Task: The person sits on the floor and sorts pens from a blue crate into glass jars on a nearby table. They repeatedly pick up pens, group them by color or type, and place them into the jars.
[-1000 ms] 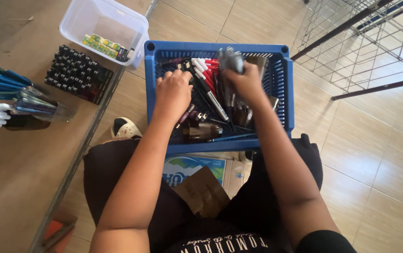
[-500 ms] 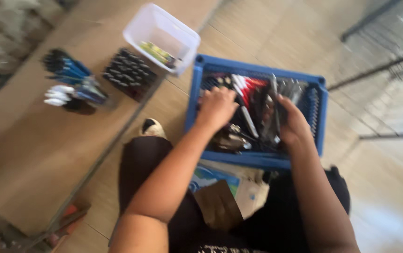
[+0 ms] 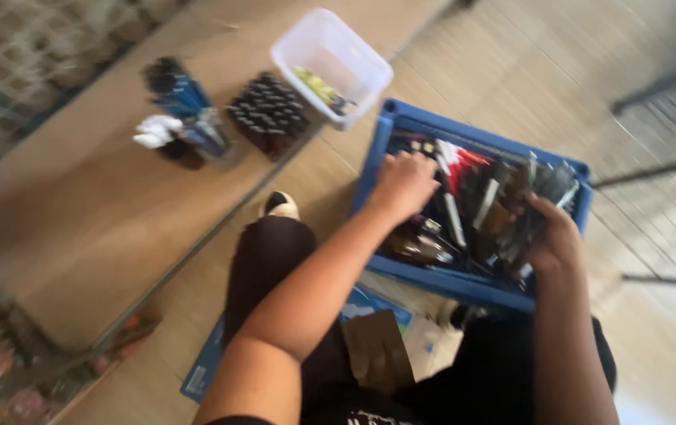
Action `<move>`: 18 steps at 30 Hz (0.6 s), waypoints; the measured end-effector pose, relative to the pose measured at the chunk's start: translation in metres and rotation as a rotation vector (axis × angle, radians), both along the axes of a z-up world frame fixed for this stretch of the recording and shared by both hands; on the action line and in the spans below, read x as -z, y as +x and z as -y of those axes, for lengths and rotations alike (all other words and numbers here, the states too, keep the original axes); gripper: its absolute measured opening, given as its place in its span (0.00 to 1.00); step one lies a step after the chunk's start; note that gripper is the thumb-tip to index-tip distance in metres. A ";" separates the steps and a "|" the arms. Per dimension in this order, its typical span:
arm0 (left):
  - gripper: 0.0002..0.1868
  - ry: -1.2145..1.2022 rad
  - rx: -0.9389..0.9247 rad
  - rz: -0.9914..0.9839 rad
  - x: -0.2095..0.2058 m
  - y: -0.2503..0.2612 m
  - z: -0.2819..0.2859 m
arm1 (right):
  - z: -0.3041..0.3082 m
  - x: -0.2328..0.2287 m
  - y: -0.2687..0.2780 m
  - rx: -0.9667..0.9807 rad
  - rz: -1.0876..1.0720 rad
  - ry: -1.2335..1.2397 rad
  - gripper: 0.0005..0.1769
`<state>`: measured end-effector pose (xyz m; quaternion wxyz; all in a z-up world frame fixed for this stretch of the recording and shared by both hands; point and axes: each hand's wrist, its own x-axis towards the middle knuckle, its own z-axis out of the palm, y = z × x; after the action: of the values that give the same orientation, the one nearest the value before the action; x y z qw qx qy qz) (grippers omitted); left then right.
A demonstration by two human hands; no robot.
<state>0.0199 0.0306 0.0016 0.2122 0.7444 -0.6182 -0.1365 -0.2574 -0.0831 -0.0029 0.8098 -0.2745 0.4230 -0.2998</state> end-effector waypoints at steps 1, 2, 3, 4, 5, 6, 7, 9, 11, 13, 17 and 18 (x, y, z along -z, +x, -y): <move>0.14 -0.034 0.009 -0.018 0.001 0.000 -0.002 | 0.002 -0.001 -0.008 0.041 -0.054 -0.018 0.11; 0.14 -0.068 0.017 -0.036 0.002 0.002 -0.003 | 0.003 -0.001 -0.013 0.034 0.074 0.010 0.10; 0.14 -0.080 0.031 -0.012 0.004 0.005 -0.004 | 0.003 0.001 -0.013 0.030 0.202 0.032 0.09; 0.14 -0.093 0.045 0.013 0.005 0.006 -0.004 | 0.002 0.001 -0.016 0.028 0.121 -0.014 0.08; 0.14 -0.112 0.033 0.046 0.005 0.007 -0.003 | 0.003 0.000 -0.017 0.023 0.047 -0.066 0.08; 0.15 -0.133 0.020 0.078 0.003 0.006 -0.002 | 0.001 -0.003 -0.019 0.055 0.011 -0.088 0.08; 0.15 -0.128 0.028 0.091 0.003 0.007 -0.004 | 0.000 -0.005 -0.018 0.075 -0.024 -0.103 0.09; 0.16 -0.111 0.033 0.122 0.003 0.010 -0.012 | -0.002 -0.013 -0.016 0.113 -0.073 -0.107 0.09; 0.18 0.190 0.123 0.070 0.004 0.013 -0.024 | -0.006 -0.019 -0.011 0.143 -0.093 -0.087 0.08; 0.25 0.293 0.193 0.031 0.003 0.012 -0.040 | -0.010 -0.025 -0.007 0.098 -0.179 -0.139 0.08; 0.36 0.474 0.292 0.012 0.006 -0.004 -0.072 | -0.024 -0.036 0.004 0.043 -0.282 -0.135 0.07; 0.36 0.515 0.295 0.002 0.009 -0.008 -0.073 | -0.024 -0.037 0.008 0.017 -0.157 -0.146 0.06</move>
<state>0.0122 0.1038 -0.0074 -0.0062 0.6758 -0.6651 -0.3175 -0.2492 -0.0588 0.0336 0.7494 -0.3520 0.4645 -0.3143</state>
